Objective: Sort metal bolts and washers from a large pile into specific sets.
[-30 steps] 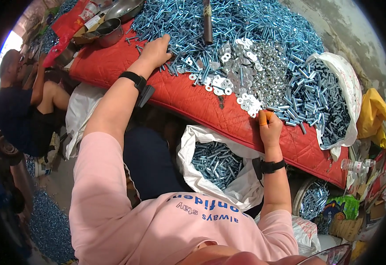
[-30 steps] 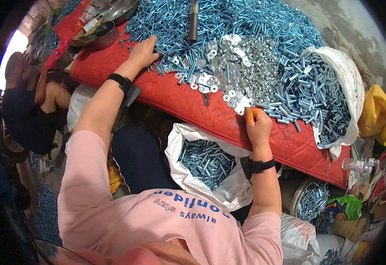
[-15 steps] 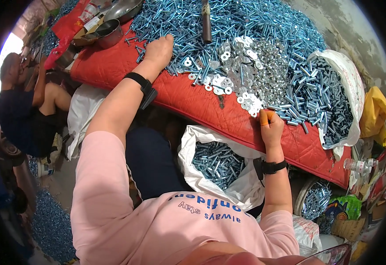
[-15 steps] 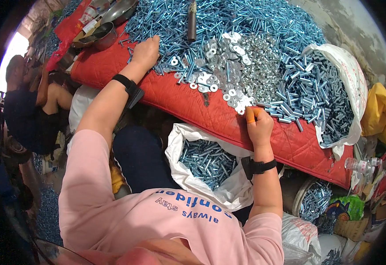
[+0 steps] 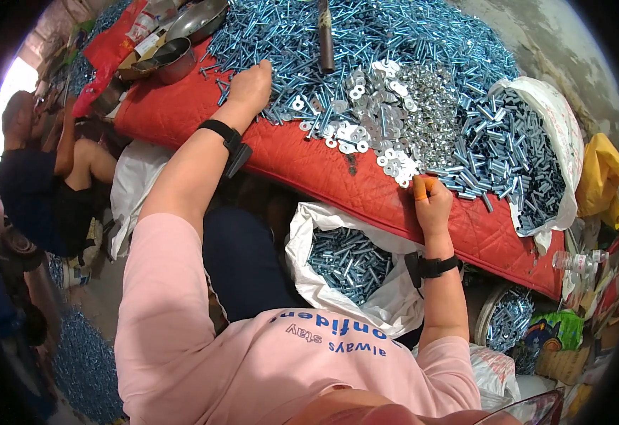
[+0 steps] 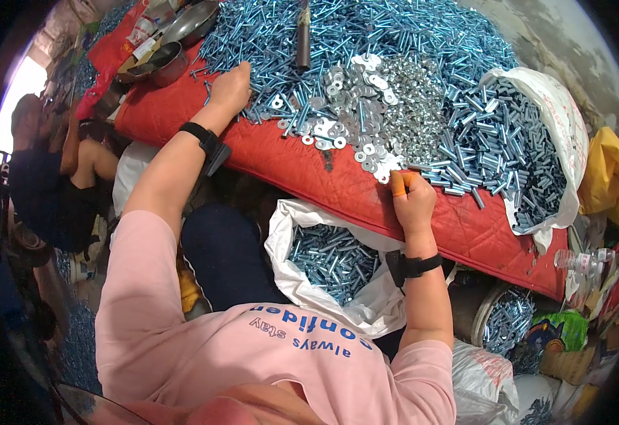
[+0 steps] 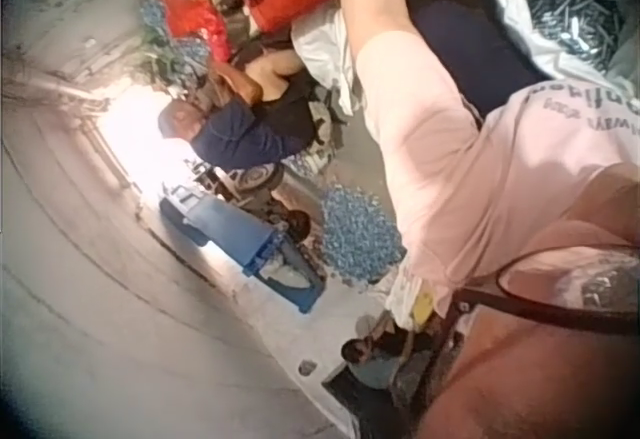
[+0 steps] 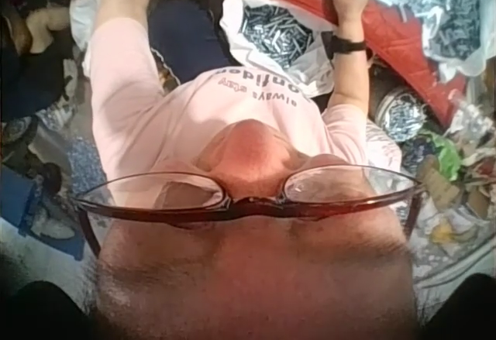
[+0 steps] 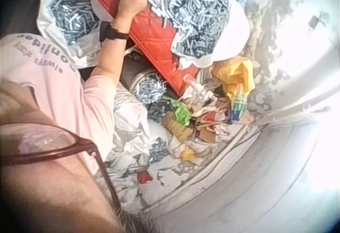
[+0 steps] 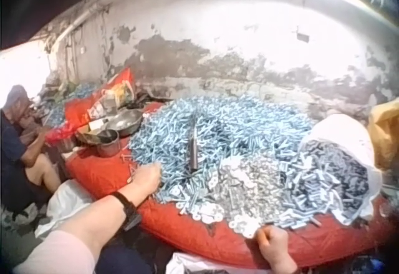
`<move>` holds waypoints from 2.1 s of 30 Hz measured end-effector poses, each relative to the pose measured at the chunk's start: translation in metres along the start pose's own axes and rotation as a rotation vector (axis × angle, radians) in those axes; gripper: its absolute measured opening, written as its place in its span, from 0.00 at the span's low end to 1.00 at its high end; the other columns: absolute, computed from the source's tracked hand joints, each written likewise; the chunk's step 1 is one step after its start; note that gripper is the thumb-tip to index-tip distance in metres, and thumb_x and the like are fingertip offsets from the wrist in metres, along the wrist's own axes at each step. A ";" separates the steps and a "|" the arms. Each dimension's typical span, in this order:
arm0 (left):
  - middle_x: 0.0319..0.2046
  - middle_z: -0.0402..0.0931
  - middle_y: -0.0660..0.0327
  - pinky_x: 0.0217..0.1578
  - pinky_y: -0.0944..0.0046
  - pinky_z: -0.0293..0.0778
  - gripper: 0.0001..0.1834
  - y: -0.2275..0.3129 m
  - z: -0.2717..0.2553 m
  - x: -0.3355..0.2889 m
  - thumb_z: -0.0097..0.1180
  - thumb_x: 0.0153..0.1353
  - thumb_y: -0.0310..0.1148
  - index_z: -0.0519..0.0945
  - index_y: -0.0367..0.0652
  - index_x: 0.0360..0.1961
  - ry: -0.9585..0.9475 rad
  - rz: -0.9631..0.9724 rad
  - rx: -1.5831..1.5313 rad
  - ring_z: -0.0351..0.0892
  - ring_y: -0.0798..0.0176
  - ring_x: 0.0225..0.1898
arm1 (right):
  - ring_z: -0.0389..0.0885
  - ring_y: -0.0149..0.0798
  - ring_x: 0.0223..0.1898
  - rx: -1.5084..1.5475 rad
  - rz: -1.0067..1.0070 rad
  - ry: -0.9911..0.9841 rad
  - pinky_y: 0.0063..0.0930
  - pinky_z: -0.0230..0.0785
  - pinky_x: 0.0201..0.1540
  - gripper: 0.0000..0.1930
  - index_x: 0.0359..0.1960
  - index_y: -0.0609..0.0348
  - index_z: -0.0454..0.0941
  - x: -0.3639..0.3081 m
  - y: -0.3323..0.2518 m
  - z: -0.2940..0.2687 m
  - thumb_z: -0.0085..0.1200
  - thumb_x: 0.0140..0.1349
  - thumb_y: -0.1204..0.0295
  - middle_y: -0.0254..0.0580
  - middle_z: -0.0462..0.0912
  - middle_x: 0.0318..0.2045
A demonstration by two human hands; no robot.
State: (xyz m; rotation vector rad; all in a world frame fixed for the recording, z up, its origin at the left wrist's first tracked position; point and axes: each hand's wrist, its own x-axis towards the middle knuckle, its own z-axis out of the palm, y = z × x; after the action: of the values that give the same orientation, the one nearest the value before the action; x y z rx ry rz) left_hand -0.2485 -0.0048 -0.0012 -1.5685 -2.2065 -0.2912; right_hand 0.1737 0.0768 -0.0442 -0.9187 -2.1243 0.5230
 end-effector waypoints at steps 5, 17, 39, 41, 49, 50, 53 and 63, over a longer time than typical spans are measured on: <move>0.31 0.78 0.40 0.30 0.49 0.76 0.15 -0.015 0.003 0.020 0.56 0.49 0.30 0.69 0.32 0.36 0.029 -0.182 -0.144 0.80 0.43 0.30 | 0.78 0.47 0.22 -0.008 -0.002 0.007 0.34 0.68 0.25 0.11 0.23 0.61 0.78 0.000 -0.002 -0.001 0.60 0.56 0.67 0.46 0.79 0.20; 0.24 0.64 0.61 0.16 0.73 0.55 0.14 -0.045 -0.004 0.024 0.60 0.57 0.30 0.66 0.36 0.34 -0.013 -0.999 -2.415 0.61 0.68 0.20 | 0.78 0.47 0.23 0.008 -0.002 -0.009 0.34 0.68 0.26 0.11 0.23 0.61 0.79 0.003 -0.010 0.000 0.59 0.56 0.67 0.46 0.79 0.21; 0.32 0.70 0.57 0.14 0.77 0.55 0.12 0.010 -0.022 0.038 0.58 0.60 0.30 0.69 0.34 0.38 -0.200 -0.835 -2.120 0.65 0.70 0.23 | 0.78 0.47 0.23 0.002 0.009 -0.004 0.34 0.68 0.26 0.10 0.23 0.62 0.80 0.004 -0.015 -0.008 0.59 0.56 0.68 0.46 0.79 0.21; 0.32 0.70 0.58 0.14 0.78 0.54 0.12 0.011 -0.031 0.033 0.58 0.60 0.30 0.70 0.35 0.38 -0.216 -0.777 -2.075 0.65 0.71 0.23 | 0.78 0.47 0.23 0.008 0.007 -0.003 0.34 0.68 0.26 0.10 0.23 0.62 0.80 0.004 -0.015 -0.007 0.59 0.56 0.68 0.46 0.79 0.21; 0.26 0.71 0.61 0.15 0.79 0.55 0.10 0.014 -0.108 -0.009 0.58 0.60 0.33 0.72 0.40 0.36 -0.359 -0.463 -1.983 0.64 0.75 0.21 | 0.78 0.47 0.23 0.004 -0.007 -0.002 0.35 0.68 0.26 0.09 0.24 0.61 0.79 0.000 -0.010 -0.003 0.60 0.55 0.69 0.45 0.79 0.21; 0.27 0.71 0.61 0.15 0.79 0.55 0.10 0.016 -0.120 -0.015 0.58 0.60 0.33 0.72 0.40 0.37 -0.410 -0.416 -2.000 0.65 0.74 0.21 | 0.78 0.46 0.23 0.027 -0.003 -0.003 0.34 0.68 0.26 0.09 0.23 0.61 0.79 -0.001 -0.010 -0.004 0.60 0.56 0.69 0.46 0.79 0.21; 0.29 0.73 0.60 0.16 0.77 0.57 0.13 0.031 -0.152 -0.036 0.57 0.60 0.32 0.70 0.42 0.43 -0.521 -0.290 -2.022 0.66 0.72 0.22 | 0.79 0.46 0.24 0.056 -0.014 0.009 0.33 0.68 0.27 0.09 0.24 0.62 0.79 -0.003 -0.015 -0.012 0.60 0.56 0.69 0.46 0.79 0.22; 0.30 0.71 0.61 0.17 0.78 0.59 0.20 0.173 -0.113 -0.076 0.59 0.59 0.33 0.67 0.45 0.50 -0.779 -0.266 -2.265 0.65 0.75 0.22 | 0.76 0.24 0.32 0.963 0.253 -0.317 0.18 0.71 0.33 0.19 0.53 0.58 0.73 0.046 -0.119 -0.025 0.53 0.59 0.76 0.36 0.76 0.39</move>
State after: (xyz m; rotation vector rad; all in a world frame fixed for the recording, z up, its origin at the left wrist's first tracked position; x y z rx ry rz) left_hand -0.0418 -0.0553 0.0538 -2.0744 -1.9414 -3.6315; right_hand 0.1192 0.0344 0.0659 -0.5416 -1.6624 1.7140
